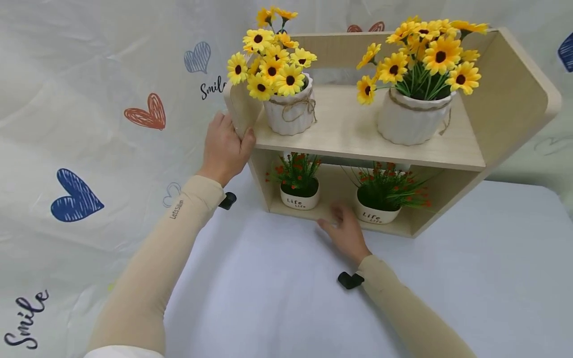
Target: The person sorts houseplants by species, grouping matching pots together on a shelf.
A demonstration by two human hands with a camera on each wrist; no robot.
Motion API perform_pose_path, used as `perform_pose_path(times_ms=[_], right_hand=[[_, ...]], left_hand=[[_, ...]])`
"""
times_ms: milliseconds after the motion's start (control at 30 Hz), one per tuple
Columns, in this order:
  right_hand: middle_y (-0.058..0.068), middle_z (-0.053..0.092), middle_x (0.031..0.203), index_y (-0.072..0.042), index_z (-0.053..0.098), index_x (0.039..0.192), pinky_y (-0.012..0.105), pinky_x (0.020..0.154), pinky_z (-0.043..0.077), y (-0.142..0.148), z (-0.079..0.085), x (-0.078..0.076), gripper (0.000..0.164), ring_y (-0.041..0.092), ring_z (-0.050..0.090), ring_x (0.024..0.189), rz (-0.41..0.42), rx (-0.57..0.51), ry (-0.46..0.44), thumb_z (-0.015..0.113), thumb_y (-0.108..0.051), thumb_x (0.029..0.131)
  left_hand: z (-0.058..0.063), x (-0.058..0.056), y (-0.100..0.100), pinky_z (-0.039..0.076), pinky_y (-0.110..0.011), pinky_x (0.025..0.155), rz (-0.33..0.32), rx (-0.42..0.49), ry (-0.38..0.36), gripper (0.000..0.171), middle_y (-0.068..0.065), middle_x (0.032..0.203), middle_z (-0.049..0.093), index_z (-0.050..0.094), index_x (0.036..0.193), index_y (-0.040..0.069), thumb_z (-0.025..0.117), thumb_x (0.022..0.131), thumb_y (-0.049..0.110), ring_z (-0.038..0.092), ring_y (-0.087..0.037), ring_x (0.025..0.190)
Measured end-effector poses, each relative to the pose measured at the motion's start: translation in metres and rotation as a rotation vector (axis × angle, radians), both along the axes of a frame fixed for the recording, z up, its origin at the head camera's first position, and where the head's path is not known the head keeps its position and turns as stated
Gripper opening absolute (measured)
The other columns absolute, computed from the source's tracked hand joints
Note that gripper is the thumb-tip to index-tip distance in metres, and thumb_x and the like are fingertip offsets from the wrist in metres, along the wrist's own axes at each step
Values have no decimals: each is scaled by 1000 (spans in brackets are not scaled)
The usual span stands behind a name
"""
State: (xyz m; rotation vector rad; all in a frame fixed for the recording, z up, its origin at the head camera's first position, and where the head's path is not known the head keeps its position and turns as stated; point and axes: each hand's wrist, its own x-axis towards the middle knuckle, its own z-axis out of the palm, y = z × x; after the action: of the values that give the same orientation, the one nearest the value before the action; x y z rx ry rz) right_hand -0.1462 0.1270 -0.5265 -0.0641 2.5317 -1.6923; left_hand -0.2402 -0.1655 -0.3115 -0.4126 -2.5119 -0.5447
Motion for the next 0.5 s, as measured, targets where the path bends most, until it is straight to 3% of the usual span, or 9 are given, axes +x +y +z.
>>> perform_pose_path(times_ms=[100,233,333,400,500], right_hand=[[12,63,139,-9,55,138,41,109,52,13,3,24,53,30,64,128,2,13,28,71,-37,96],[2,75,111,-17,70,113,25,88,58,41,13,49,22,6,72,102,20,100,116,71,-30,96],[-6,76,95,-23,73,99,21,73,55,69,30,66,5,-6,66,87,57,223,244,73,-22,94],[-12,75,88,-27,73,93,20,67,51,89,47,75,11,-11,62,82,71,306,354,77,-16,90],[-18,73,85,-26,74,89,13,65,46,125,75,86,23,-14,59,79,86,337,529,81,-5,81]], left_hand=[[0,1,-2,43,-47,89,-1,-14,13,64,-16,125,70,59,137,4,34,95,45,50,-35,99],[0,0,-2,42,-46,84,9,-39,48,61,-17,117,71,62,131,2,34,96,44,50,-36,93],[-1,1,-3,43,-47,81,35,-104,70,57,-19,103,71,68,108,-2,34,99,43,52,-37,88],[-1,5,-6,43,-47,79,65,-158,83,57,-20,93,68,66,90,-1,34,101,45,52,-38,85],[-4,15,-16,43,-48,77,112,-182,105,58,-19,86,61,60,81,1,35,102,49,52,-38,83]])
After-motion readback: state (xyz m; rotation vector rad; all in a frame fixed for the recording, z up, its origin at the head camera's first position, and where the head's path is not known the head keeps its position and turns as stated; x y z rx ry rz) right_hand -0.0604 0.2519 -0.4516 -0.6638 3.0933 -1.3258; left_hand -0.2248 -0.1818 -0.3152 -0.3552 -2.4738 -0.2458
